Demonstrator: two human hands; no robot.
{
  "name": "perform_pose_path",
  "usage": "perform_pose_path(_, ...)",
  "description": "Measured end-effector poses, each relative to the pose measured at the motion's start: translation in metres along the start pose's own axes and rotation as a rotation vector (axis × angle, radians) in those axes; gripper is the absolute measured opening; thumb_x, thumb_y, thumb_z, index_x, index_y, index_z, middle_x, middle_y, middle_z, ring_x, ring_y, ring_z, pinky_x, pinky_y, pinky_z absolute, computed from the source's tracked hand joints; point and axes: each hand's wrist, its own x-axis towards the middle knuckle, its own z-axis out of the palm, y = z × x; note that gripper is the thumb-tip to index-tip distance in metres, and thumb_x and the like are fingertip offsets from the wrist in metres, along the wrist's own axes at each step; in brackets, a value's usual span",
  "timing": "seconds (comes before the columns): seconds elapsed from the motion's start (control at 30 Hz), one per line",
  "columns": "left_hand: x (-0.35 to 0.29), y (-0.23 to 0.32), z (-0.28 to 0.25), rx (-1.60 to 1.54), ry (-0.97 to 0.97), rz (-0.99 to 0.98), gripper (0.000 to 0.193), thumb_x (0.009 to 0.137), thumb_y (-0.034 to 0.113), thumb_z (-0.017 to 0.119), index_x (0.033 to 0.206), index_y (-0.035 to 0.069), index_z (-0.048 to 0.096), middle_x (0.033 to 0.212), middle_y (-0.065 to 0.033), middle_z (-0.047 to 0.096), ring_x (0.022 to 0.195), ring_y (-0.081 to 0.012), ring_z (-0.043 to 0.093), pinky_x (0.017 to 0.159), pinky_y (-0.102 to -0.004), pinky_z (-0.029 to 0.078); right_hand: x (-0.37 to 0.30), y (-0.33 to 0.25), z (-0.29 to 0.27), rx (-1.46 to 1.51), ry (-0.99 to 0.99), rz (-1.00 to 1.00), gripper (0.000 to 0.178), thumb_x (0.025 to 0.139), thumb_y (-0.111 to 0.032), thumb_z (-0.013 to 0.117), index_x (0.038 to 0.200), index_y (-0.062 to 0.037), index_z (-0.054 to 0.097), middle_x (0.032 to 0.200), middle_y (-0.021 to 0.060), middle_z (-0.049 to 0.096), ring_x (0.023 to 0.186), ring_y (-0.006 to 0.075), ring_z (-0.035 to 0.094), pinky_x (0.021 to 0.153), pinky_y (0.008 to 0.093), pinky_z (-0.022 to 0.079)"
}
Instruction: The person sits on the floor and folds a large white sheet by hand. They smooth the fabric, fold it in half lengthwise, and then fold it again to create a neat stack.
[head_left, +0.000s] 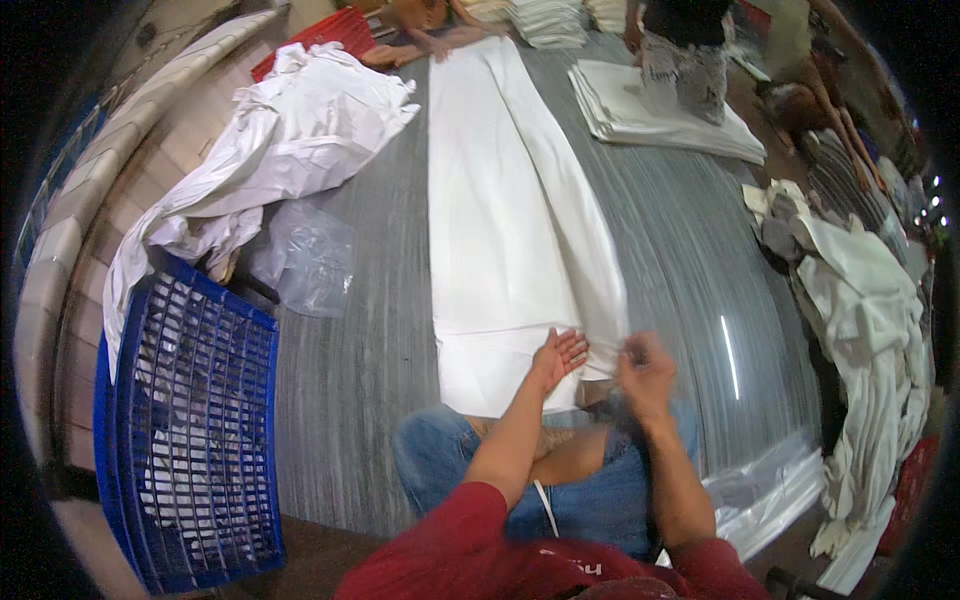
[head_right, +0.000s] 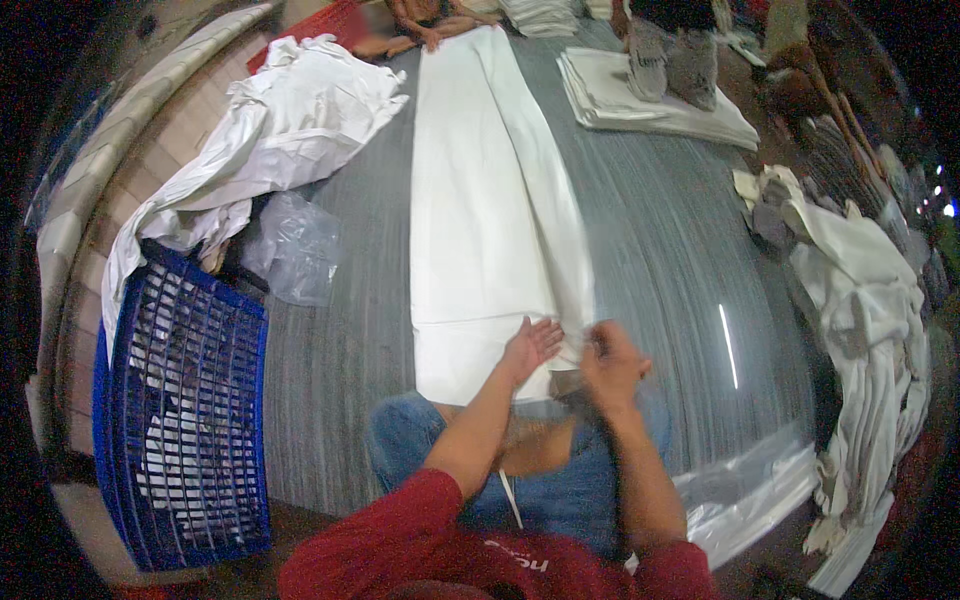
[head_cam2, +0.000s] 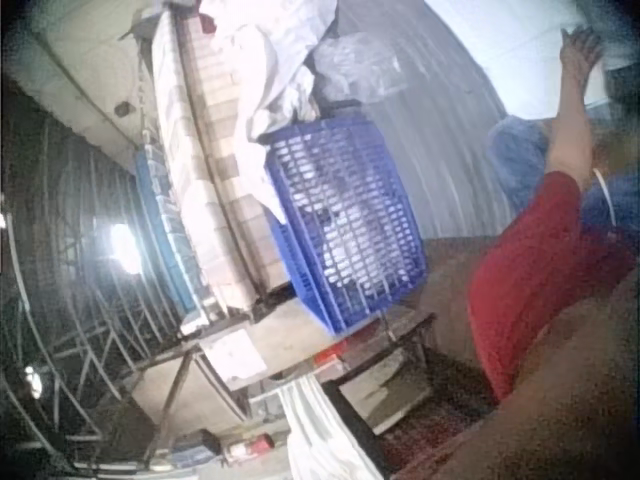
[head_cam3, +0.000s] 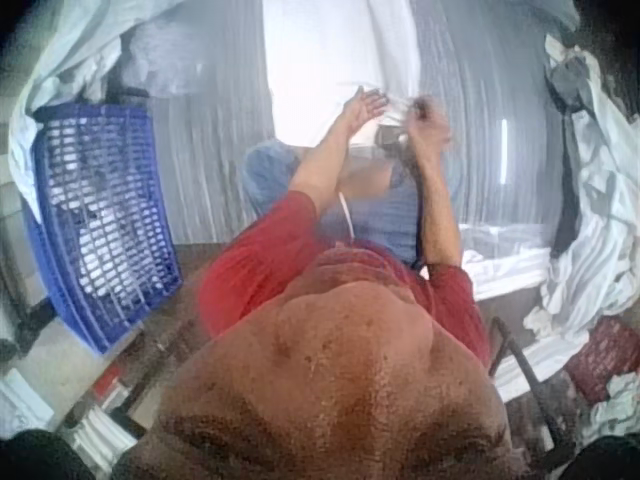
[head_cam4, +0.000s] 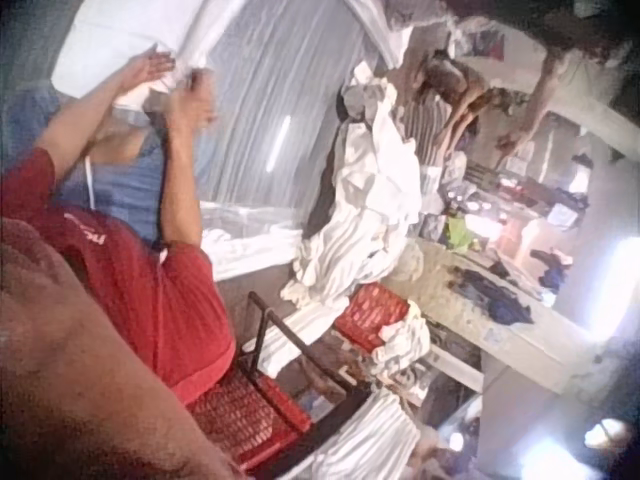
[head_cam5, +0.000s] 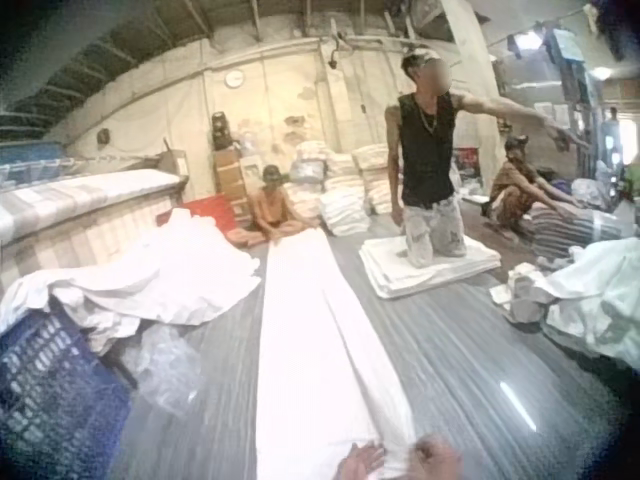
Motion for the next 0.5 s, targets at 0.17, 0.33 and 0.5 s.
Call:
perform_pose_path(0.17, -0.004, 0.004, 0.022, -0.026, 0.128, 0.018, 0.055, 0.103, 0.045, 0.036, 0.132, 0.001, 0.05, 0.124, -0.0144, 0.061, 0.104, -0.0309, 0.061, 0.084, -0.0449, 0.054, -0.028, -0.028, 0.032, 0.04, -0.57, -0.152, 0.032, 0.078, -0.001, 0.059, 0.11, -0.0026, 0.053, 0.095, 0.0202, 0.058, 0.087, 0.0435, 0.059, 0.075, 0.0468, 0.05)
perform_pose_path(0.33, -0.014, 0.008, 0.025, -0.04, 0.215, -0.09, 0.051, 0.103, 0.042, 0.037, 0.132, 0.001, 0.05, 0.124, -0.0145, 0.061, 0.105, -0.0311, 0.061, 0.084, -0.0454, 0.053, -0.02, -0.027, 0.034, -0.004, -0.569, -0.153, 0.041, 0.078, 0.0, 0.059, 0.118, -0.0036, 0.049, 0.099, 0.0212, 0.055, 0.091, 0.0441, 0.059, 0.077, 0.0491, 0.05)
perform_pose_path(0.5, -0.02, 0.006, 0.032, -0.05, 0.325, -0.161, 0.048, 0.103, 0.038, 0.038, 0.132, 0.001, 0.05, 0.123, -0.0146, 0.061, 0.105, -0.0312, 0.061, 0.084, -0.0459, 0.053, -0.03, -0.008, 0.037, 0.068, -0.444, -0.084, 0.047, 0.077, 0.001, 0.059, 0.123, -0.0027, 0.052, 0.103, 0.0201, 0.058, 0.088, 0.0403, 0.06, 0.077, 0.0445, 0.051)
